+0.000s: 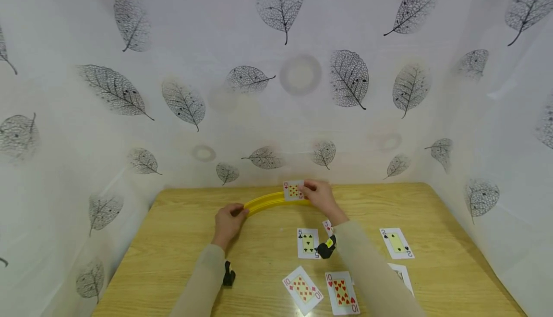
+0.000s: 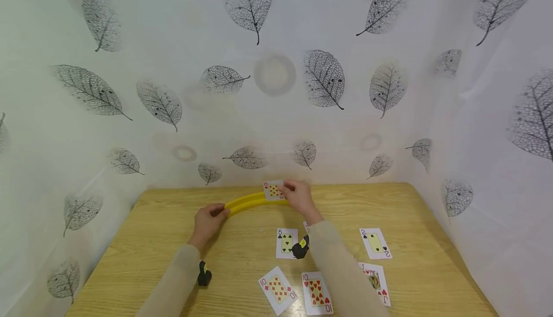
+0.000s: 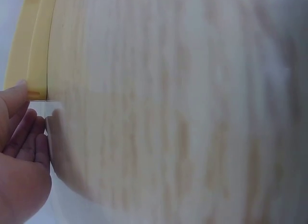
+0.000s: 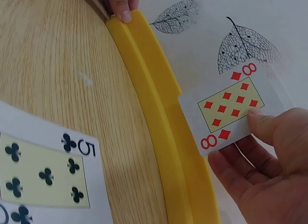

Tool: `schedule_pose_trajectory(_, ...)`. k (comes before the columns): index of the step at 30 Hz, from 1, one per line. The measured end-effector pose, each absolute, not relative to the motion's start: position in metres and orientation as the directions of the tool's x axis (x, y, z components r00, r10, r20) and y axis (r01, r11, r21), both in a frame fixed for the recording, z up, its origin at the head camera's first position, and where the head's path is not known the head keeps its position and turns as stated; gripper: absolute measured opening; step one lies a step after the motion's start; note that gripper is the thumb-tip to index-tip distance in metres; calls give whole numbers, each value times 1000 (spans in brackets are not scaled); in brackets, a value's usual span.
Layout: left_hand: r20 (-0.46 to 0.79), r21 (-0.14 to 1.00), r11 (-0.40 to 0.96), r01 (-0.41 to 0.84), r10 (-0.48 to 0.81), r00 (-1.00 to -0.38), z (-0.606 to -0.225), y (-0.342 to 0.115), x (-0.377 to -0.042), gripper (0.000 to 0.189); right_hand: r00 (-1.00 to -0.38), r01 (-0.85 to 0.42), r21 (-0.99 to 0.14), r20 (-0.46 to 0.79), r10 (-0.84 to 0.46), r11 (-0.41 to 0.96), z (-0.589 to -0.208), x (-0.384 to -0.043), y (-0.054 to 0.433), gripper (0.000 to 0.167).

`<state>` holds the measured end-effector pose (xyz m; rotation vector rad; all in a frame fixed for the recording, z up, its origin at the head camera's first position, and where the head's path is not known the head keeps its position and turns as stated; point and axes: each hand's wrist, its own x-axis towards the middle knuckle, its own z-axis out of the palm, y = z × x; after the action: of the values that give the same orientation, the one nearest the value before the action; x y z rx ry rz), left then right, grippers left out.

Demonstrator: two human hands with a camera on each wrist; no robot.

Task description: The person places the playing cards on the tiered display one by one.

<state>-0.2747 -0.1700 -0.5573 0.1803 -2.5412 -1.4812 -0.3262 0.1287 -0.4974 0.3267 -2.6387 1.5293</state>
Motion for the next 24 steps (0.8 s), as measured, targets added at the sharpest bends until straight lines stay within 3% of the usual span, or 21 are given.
schedule_pose_trajectory(12,121,863,505,1,-204,-972,-557,-172,-277,24,-961,-260,-833,173,-215,488,-488,-328,96,24)
schedule_pose_trajectory(24,107,861,509,-19,-217,-970,-558,-170,-276,25,-941,-322,-830,226,-254,456,-487,-330,67,16)
